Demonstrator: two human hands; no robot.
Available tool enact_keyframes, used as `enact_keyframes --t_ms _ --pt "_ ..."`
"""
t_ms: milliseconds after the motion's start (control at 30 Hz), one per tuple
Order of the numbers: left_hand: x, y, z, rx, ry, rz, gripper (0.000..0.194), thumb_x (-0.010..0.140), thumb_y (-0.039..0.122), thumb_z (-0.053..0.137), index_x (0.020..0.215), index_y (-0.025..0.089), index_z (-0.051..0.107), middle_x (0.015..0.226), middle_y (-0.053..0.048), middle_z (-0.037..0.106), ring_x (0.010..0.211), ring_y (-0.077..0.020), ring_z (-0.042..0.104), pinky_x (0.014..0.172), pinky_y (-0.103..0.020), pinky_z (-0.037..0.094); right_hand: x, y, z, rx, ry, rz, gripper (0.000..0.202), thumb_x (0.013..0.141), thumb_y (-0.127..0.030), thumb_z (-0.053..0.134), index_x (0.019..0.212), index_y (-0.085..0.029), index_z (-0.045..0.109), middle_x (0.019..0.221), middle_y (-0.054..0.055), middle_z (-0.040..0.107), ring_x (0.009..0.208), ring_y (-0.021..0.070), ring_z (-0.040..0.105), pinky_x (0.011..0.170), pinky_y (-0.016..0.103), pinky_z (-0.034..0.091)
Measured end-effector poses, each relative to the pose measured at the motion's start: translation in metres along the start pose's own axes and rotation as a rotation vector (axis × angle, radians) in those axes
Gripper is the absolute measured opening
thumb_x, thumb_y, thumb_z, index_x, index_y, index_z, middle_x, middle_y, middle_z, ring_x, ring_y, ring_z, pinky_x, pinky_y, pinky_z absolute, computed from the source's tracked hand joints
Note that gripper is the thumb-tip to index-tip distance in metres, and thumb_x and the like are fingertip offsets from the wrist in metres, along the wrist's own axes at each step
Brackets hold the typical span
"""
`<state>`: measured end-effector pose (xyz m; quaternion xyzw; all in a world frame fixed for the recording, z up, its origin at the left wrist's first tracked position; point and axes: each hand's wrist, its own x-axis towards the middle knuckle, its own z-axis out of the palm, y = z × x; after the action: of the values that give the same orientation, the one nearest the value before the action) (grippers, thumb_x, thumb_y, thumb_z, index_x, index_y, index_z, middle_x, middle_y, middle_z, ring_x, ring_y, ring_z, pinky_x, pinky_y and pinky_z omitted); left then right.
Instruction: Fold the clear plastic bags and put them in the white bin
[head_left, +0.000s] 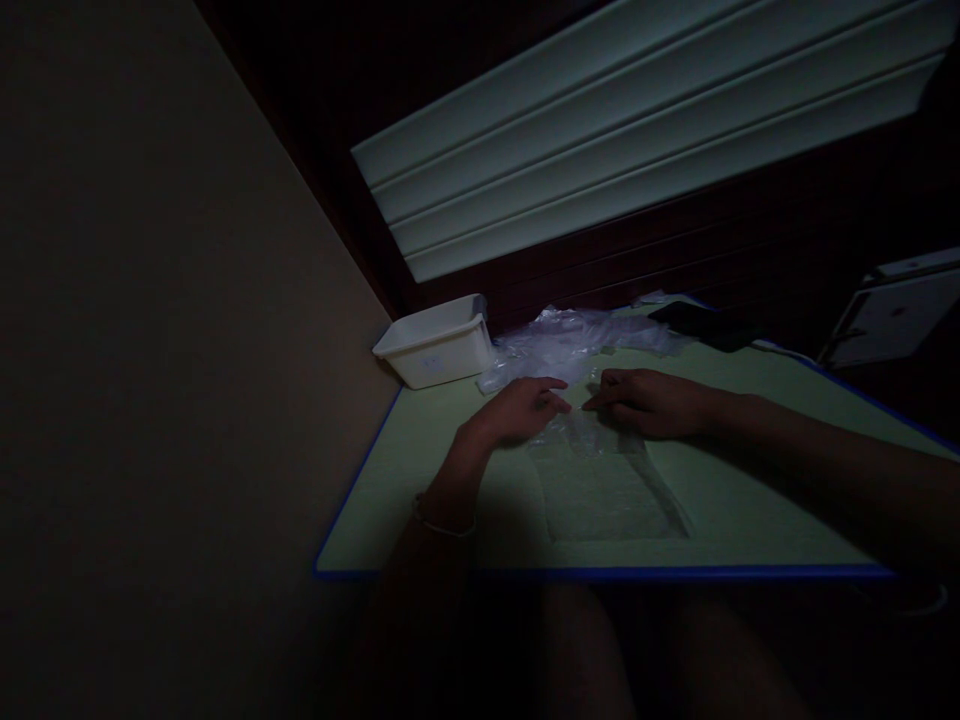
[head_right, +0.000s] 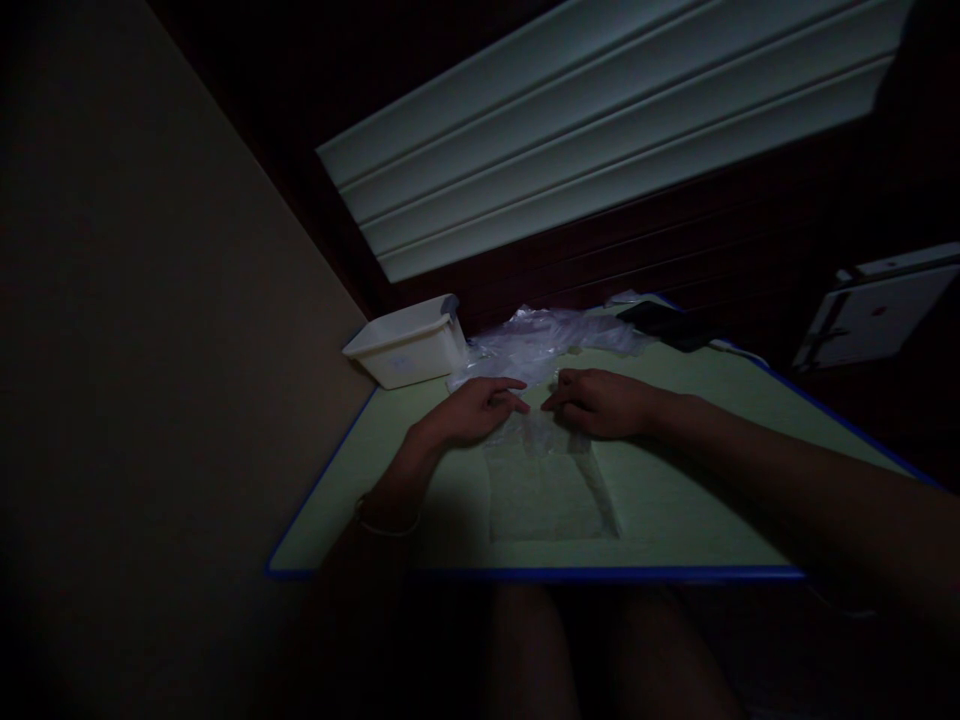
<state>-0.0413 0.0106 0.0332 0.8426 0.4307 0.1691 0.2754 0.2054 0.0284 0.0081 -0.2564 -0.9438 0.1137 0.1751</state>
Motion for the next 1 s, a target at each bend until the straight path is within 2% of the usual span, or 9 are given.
enact_keyframes --t_ms 167,400,500,600,700,867,1000 --pt "0.0 0.002 -0.001 0.046 0.084 -0.014 0.04 0.087 0.015 0.047 0.126 0.012 0.056 0.105 -0.008 0.072 0.098 -0.0172 0.066 0.09 -0.03 0.048 0.0 0.001 0.001 0.008 -0.006 0.002 0.037 0.087 -0.02 0.047 0.116 -0.016 0.07 0.09 0.01 0.06 0.078 0.0203 0.061 0.075 0.031 0.047" --pt "0.0 0.004 -0.002 0.078 0.083 -0.01 0.039 0.086 0.014 0.048 0.123 0.012 0.059 0.102 -0.008 0.073 0.095 -0.0173 0.066 0.089 -0.03 0.048 0.001 0.0 0.0 0.016 -0.002 -0.007 0.037 0.087 -0.021 0.047 0.116 -0.017 0.07 0.09 0.01 0.061 0.079 0.0204 0.062 0.075 0.031 0.047" --pt "0.001 0.007 0.0 0.055 0.1 0.052 0.037 0.086 0.018 0.051 0.121 0.014 0.061 0.101 -0.007 0.072 0.091 -0.016 0.065 0.085 -0.029 0.048 0.002 0.0 -0.002 0.022 0.064 0.003 0.039 0.086 -0.021 0.045 0.118 -0.018 0.068 0.091 0.009 0.062 0.082 0.0215 0.062 0.078 0.033 0.047" --pt "0.002 0.011 0.006 0.058 0.069 0.082 0.033 0.085 0.021 0.055 0.116 0.015 0.065 0.096 -0.006 0.071 0.082 -0.0145 0.064 0.08 -0.028 0.048 0.002 -0.001 -0.005 -0.007 0.197 0.106 0.039 0.085 -0.023 0.045 0.117 -0.014 0.067 0.095 0.011 0.065 0.085 0.0239 0.063 0.079 0.034 0.047" --pt "0.004 0.013 0.013 0.095 0.028 0.093 0.03 0.084 0.021 0.058 0.112 0.014 0.067 0.092 -0.006 0.071 0.08 -0.0144 0.063 0.077 -0.027 0.048 0.002 0.001 -0.007 -0.058 0.263 0.297 0.04 0.084 -0.027 0.046 0.115 -0.01 0.065 0.094 0.013 0.067 0.083 0.026 0.064 0.075 0.035 0.047" --pt "0.006 0.011 0.016 0.163 -0.037 0.189 0.028 0.084 0.019 0.058 0.109 0.013 0.067 0.1 -0.008 0.07 0.087 -0.0157 0.063 0.082 -0.029 0.048 0.002 0.012 -0.003 -0.095 0.262 0.521 0.046 0.087 -0.039 0.046 0.115 -0.007 0.063 0.1 0.018 0.069 0.085 0.0292 0.065 0.073 0.036 0.046" --pt "0.006 0.011 0.016 0.189 -0.061 0.207 0.024 0.084 0.018 0.058 0.106 0.015 0.068 0.103 -0.008 0.07 0.09 -0.0158 0.063 0.085 -0.029 0.048 0.005 0.014 -0.002 -0.036 0.204 0.593 0.046 0.09 -0.051 0.04 0.094 -0.014 0.068 0.087 0.013 0.071 0.075 0.0262 0.066 0.065 0.033 0.044"
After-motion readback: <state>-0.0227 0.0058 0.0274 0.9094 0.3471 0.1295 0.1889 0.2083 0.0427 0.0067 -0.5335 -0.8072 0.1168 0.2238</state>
